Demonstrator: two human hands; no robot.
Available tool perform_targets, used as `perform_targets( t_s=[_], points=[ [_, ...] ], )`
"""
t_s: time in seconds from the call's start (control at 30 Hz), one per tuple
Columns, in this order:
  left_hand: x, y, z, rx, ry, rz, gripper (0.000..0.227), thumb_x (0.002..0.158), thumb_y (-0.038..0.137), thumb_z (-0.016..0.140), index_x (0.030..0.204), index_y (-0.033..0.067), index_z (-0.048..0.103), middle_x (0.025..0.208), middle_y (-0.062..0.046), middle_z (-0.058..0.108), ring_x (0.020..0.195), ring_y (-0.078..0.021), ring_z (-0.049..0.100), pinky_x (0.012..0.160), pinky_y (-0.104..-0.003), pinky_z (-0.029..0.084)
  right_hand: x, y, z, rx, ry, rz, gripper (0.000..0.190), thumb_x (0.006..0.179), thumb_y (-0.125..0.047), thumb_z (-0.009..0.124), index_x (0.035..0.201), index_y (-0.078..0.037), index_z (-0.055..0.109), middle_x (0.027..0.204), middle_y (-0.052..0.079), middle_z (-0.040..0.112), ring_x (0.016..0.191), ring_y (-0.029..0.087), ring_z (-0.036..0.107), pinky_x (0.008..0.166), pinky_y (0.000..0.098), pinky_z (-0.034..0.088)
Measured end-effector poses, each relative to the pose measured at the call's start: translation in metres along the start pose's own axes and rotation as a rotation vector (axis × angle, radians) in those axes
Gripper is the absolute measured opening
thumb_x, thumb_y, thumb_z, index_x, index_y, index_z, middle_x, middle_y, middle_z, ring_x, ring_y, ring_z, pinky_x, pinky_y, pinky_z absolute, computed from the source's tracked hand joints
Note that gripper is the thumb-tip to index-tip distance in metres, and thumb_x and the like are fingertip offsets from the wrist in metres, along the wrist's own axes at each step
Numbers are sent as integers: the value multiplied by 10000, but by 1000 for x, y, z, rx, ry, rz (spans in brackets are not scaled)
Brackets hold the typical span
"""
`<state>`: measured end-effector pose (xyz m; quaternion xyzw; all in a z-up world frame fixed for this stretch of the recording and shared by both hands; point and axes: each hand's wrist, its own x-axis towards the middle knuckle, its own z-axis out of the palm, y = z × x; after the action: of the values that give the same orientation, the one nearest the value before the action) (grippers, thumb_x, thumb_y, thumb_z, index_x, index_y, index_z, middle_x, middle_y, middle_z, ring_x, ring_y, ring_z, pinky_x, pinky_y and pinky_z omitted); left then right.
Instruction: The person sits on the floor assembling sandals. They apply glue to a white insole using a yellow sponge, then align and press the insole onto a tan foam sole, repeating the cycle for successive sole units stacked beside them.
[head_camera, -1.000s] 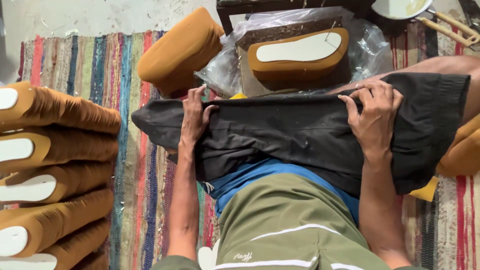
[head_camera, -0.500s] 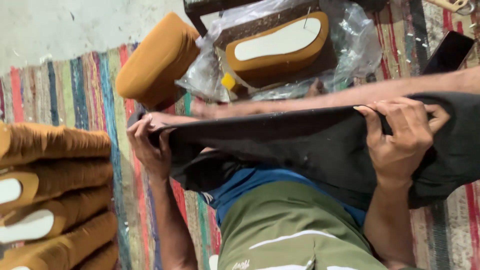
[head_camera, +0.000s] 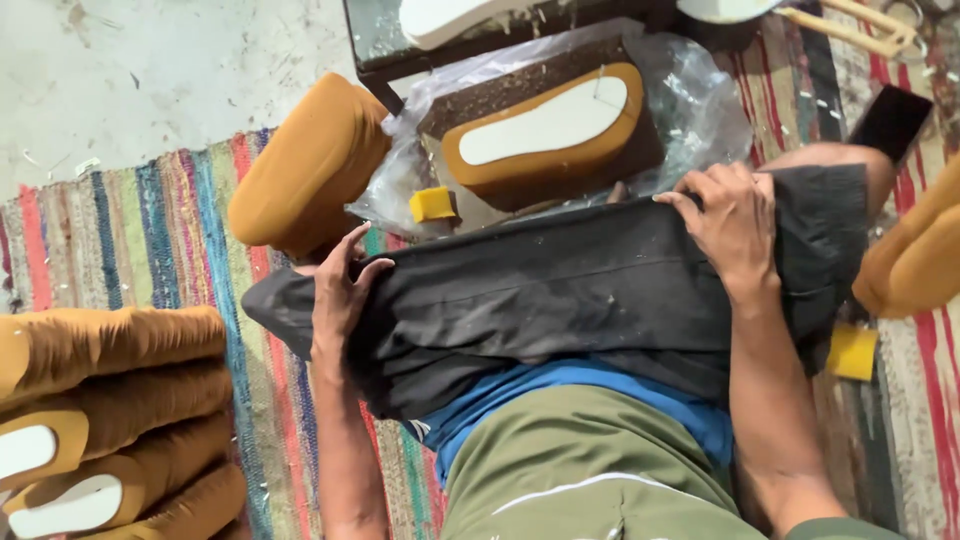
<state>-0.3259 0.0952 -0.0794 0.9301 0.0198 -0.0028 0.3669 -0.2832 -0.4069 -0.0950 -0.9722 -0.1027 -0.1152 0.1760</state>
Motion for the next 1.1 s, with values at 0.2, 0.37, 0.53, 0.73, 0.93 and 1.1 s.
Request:
perform_targets(
  t_s=[0.2, 0.37, 0.53, 0.73, 0.93, 1.1],
  points=[
    [14, 26, 13, 376, 43, 284, 618, 701, 97, 803, 1292, 90, 622, 1175, -158, 632, 1116, -372, 587, 952, -459, 431, 25, -6, 24, 8, 19, -48, 280, 781, -307, 816, 962, -102, 752, 988, 114, 693, 988, 311, 640, 842, 456, 442],
    [48, 38, 33, 16, -83, 216, 478, 883, 57, 712, 1346, 77, 597, 1179, -153, 626, 1094, -350, 619, 970, -428, 486, 40, -15, 43, 470, -105, -31, 206, 875, -279, 806, 978, -124, 717, 1027, 83, 704, 1026, 290, 660, 905, 414, 492],
    [53, 33, 57, 137, -223, 203, 385, 907, 117, 722, 1282, 79, 642, 1129, -166, 633, 1076, -378, 611, 956, -440, 494, 41, -17, 27, 200, -58, -55, 223, 733, -264, 849, 871, -122, 747, 917, 115, 731, 955, 334, 677, 860, 483, 417],
    [49, 45, 73, 64, -134, 222, 281, 945, 121, 697, 1225, 104, 684, 1184, -134, 657, 1116, -351, 620, 995, -423, 497, 43, 10, 45, 330, -235, 76, 162, 766, -207, 809, 884, -110, 755, 882, 70, 748, 949, 297, 693, 822, 435, 454],
    [67, 37, 81, 263, 111, 219, 523, 804, 161, 773, 1289, 24, 632, 1333, -235, 537, 1207, -453, 475, 1019, -505, 424, 52, 17, 72, 334, -221, 60, 93, 785, -174, 783, 854, -116, 762, 861, 107, 743, 855, 322, 710, 755, 447, 529],
    [70, -2, 101, 252, -145, 175, 447, 787, 157, 774, 1217, 112, 662, 1288, -172, 577, 1157, -398, 516, 995, -470, 475, 59, 13, 68, 275, -291, 242, 168, 757, -232, 815, 857, -107, 765, 850, 124, 750, 847, 345, 711, 737, 466, 543]
  ],
)
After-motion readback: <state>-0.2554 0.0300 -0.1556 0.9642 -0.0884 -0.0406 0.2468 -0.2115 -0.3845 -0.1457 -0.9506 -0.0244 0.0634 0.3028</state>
